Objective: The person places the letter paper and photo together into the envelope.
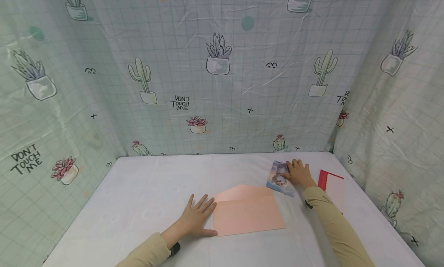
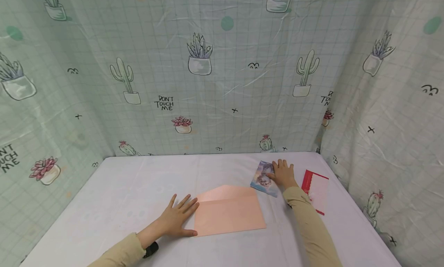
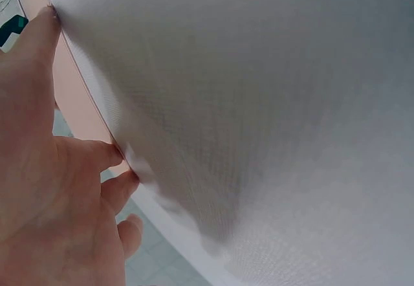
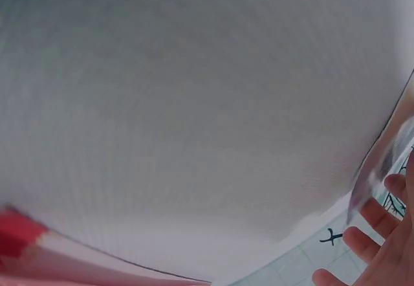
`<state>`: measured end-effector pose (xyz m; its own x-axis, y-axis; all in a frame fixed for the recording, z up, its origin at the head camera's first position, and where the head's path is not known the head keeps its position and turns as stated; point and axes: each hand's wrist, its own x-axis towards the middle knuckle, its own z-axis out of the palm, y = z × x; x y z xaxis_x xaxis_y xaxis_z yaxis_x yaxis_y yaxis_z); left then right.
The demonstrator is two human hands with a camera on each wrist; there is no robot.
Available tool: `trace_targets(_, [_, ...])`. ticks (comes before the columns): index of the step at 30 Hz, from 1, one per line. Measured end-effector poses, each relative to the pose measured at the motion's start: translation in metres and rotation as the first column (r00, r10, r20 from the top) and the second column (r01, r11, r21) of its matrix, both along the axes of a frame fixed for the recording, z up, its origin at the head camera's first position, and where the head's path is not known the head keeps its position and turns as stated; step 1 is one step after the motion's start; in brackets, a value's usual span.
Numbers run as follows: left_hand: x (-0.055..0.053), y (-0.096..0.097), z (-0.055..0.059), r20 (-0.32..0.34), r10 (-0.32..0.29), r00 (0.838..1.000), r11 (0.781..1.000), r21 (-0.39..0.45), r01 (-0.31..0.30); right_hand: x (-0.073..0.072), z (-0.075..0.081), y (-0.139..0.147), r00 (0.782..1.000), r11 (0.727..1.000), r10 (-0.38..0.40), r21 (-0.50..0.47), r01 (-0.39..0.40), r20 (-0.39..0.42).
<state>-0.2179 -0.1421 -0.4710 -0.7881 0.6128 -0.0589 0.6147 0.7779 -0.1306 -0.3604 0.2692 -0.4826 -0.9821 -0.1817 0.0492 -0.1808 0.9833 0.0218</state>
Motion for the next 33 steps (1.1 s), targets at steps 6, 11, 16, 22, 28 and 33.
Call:
trace_targets(6, [0.001, 0.0, 0.001, 0.005, 0.004, 1.0, 1.0, -0.008, -0.004, 0.002, 0.001, 0.0, 0.999, 1.0, 0.0, -0.013, -0.001, -0.054])
trace_targets(11, [0.003, 0.0, 0.003, 0.011, 0.007, 1.0, 1.0, -0.011, -0.007, 0.006, 0.003, 0.0, 0.988, 0.999, 0.032, -0.03, -0.037, -0.148])
trace_targets(16, [0.005, -0.001, 0.003, 0.009, 0.004, 1.0, 1.0, -0.011, -0.004, 0.007, 0.002, 0.006, 0.966, 0.998, 0.065, -0.005, -0.069, -0.25])
trace_targets(22, [0.005, -0.002, 0.002, 0.013, 0.009, 1.0, 1.0, -0.013, -0.009, 0.008, 0.004, 0.01, 0.943, 0.995, 0.088, -0.009, -0.096, -0.32])
trace_targets(28, [0.004, -0.003, 0.0, 0.006, 0.001, 1.0, 1.0, 0.003, -0.001, 0.008, 0.008, 0.012, 0.915, 0.99, 0.106, -0.045, -0.134, -0.39])
trace_targets(33, [0.002, -0.005, -0.005, -0.015, -0.02, 1.0, 0.999, 0.031, 0.02, 0.014, 0.016, 0.016, 0.898, 0.977, 0.117, -0.113, -0.181, -0.424])
